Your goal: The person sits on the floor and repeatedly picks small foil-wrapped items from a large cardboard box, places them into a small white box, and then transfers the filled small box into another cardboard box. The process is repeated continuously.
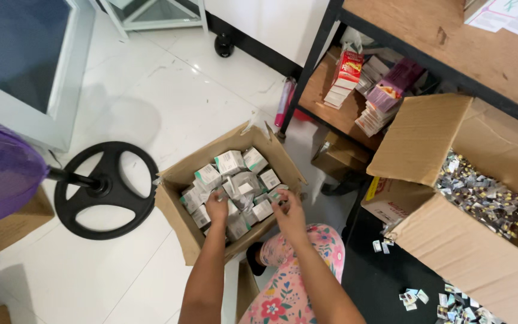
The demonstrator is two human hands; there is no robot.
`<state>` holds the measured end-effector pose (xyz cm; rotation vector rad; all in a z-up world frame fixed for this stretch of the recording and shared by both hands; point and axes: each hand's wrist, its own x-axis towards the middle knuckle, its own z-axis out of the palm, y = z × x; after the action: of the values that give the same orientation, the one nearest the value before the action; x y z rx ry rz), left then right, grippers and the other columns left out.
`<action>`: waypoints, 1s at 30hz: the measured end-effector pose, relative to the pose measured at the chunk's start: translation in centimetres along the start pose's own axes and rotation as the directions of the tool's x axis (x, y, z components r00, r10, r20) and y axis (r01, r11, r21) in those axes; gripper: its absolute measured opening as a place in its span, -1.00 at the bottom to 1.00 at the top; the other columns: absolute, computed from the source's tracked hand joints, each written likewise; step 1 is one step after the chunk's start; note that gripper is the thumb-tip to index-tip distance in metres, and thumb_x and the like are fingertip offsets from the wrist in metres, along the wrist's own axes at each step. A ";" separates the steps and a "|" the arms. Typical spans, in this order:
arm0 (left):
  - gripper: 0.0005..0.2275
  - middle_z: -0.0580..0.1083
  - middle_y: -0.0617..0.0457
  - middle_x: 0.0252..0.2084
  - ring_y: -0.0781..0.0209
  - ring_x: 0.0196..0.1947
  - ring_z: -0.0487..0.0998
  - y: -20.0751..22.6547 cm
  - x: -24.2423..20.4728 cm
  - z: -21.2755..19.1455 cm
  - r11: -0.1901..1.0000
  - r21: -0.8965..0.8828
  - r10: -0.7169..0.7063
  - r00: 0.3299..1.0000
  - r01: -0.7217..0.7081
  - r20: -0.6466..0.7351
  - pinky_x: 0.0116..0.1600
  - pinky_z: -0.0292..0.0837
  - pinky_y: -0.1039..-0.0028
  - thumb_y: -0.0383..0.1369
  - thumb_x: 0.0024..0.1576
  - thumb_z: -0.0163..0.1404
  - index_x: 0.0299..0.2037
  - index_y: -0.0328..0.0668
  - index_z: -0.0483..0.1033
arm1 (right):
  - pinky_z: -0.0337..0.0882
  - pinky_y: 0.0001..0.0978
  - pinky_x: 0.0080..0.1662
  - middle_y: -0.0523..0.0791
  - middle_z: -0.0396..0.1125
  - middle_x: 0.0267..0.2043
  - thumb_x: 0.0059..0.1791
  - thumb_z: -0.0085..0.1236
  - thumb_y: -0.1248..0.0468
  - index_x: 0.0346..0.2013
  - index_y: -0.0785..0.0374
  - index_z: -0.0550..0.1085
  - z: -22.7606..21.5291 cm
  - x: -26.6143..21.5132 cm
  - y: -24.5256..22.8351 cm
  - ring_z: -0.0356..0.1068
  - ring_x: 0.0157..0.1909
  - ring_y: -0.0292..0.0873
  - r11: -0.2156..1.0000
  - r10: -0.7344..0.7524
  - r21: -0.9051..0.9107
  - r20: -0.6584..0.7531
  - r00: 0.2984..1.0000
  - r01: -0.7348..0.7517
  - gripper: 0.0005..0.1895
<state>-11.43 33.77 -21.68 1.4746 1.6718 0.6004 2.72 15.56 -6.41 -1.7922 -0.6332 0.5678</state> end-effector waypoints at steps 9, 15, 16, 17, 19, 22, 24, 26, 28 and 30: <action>-0.44 0.35 -0.21 0.28 -0.23 0.39 0.22 0.0 4.4 5.4 0.957 0.291 0.035 0.995 -0.005 -0.097 0.45 0.02 -0.05 -0.17 -0.02 0.24 0.21 0.02 0.37 | 0.45 -0.36 -0.21 -0.05 0.35 -0.04 -0.08 0.27 0.35 0.07 0.20 0.47 1.9 0.4 -2.1 0.40 -0.30 -0.19 0.991 -0.068 -0.109 0.075 0.995 0.076 -0.58; -0.36 -0.10 -0.42 0.46 -0.65 0.34 -0.10 -2.1 9.1 5.6 0.900 0.399 -0.165 0.985 0.173 -0.053 0.16 0.26 -0.14 -0.18 -0.04 0.24 0.30 0.49 0.29 | 0.44 -0.29 -0.12 -0.02 0.30 0.05 -0.04 0.21 0.33 0.10 0.20 0.44 3.2 0.7 -5.0 0.40 -0.24 -0.13 0.993 -0.021 -0.111 0.205 0.979 0.045 -0.60; -0.37 -0.08 -0.41 0.48 -0.64 0.33 -0.08 -2.4 9.7 5.6 0.897 0.426 -0.113 0.993 0.121 -0.043 0.17 0.25 -0.15 -0.15 -0.06 0.27 0.27 0.46 0.32 | 0.44 -0.28 -0.11 -0.02 0.30 0.05 -0.04 0.20 0.33 0.09 0.20 0.45 3.7 0.8 -5.6 0.39 -0.22 -0.13 0.993 -0.021 -0.105 0.231 0.973 0.046 -0.62; -0.38 -0.07 -0.41 0.49 -0.64 0.32 -0.05 -2.9 10.1 5.5 0.890 0.451 -0.061 0.998 0.069 -0.032 0.19 0.24 -0.16 -0.11 -0.07 0.30 0.24 0.43 0.35 | 0.43 -0.28 -0.10 -0.02 0.29 0.05 -0.03 0.20 0.32 0.07 0.20 0.45 4.3 0.8 -6.1 0.39 -0.21 -0.12 0.994 -0.021 -0.099 0.256 0.966 0.048 -0.64; -0.38 0.03 -0.39 0.46 -0.57 0.31 0.06 -3.9 10.9 5.3 0.894 0.444 -0.068 0.998 0.063 -0.006 0.22 0.27 -0.13 -0.10 -0.07 0.31 0.24 0.38 0.37 | 0.43 -0.28 -0.09 -0.02 0.27 0.04 -0.02 0.19 0.31 0.06 0.19 0.45 4.9 1.1 -6.8 0.38 -0.20 -0.11 0.996 0.009 -0.087 0.317 0.948 0.019 -0.66; -0.39 0.24 -0.39 0.32 -0.43 0.29 0.28 -5.4 10.9 4.0 0.935 0.332 -0.134 0.991 0.124 0.007 0.26 0.34 -0.03 -0.14 -0.04 0.28 0.28 0.27 0.39 | 0.42 -0.28 -0.09 -0.02 0.24 0.02 0.00 0.19 0.30 0.06 0.17 0.45 5.5 0.9 -7.3 0.38 -0.21 -0.11 0.996 0.053 -0.085 0.376 0.925 -0.022 -0.67; -0.40 0.33 -0.43 0.22 -0.41 0.23 0.36 -5.9 10.2 2.8 0.969 0.243 -0.020 0.999 0.031 -0.050 0.28 0.35 0.02 -0.13 -0.01 0.29 0.27 0.15 0.42 | 0.42 -0.27 -0.12 -0.04 0.26 0.02 -0.02 0.21 0.29 0.03 0.17 0.46 5.9 1.4 -7.0 0.38 -0.20 -0.11 0.996 0.005 -0.085 0.344 0.939 0.025 -0.68; -0.44 0.38 -0.38 0.17 -0.35 0.18 0.42 -5.7 7.9 0.8 0.993 0.070 0.101 0.989 -0.094 -0.110 0.26 0.36 0.03 -0.24 -0.04 0.26 0.23 0.04 0.44 | 0.42 -0.28 -0.12 -0.05 0.27 0.02 -0.02 0.21 0.29 0.04 0.15 0.47 5.9 1.4 -6.6 0.37 -0.19 -0.11 0.994 0.014 -0.110 0.309 0.951 0.022 -0.68; -0.47 0.40 -0.31 0.18 -0.28 0.17 0.44 -4.9 4.1 -1.7 0.972 -0.050 0.218 0.963 -0.228 -0.157 0.26 0.34 0.06 -0.34 -0.02 0.23 0.21 -0.06 0.43 | 0.42 -0.29 -0.12 -0.06 0.29 0.00 -0.02 0.21 0.30 0.04 0.15 0.49 6.0 1.3 -6.2 0.36 -0.19 -0.10 0.992 0.001 -0.120 0.266 0.964 0.032 -0.68; -0.49 0.39 -0.24 0.23 -0.19 0.21 0.42 -3.0 -0.2 -4.2 0.922 -0.127 0.340 0.922 -0.365 -0.186 0.28 0.31 0.12 -0.43 0.04 0.20 0.23 -0.16 0.37 | 0.43 -0.31 -0.13 -0.06 0.30 -0.03 -0.03 0.21 0.32 0.02 0.16 0.50 5.8 0.9 -6.3 0.34 -0.17 -0.09 0.991 -0.040 -0.117 0.212 0.976 0.066 -0.69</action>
<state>-16.63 33.65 -21.68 1.6582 1.4414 1.0519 -1.31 21.87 -2.16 -1.8389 -0.8747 0.6999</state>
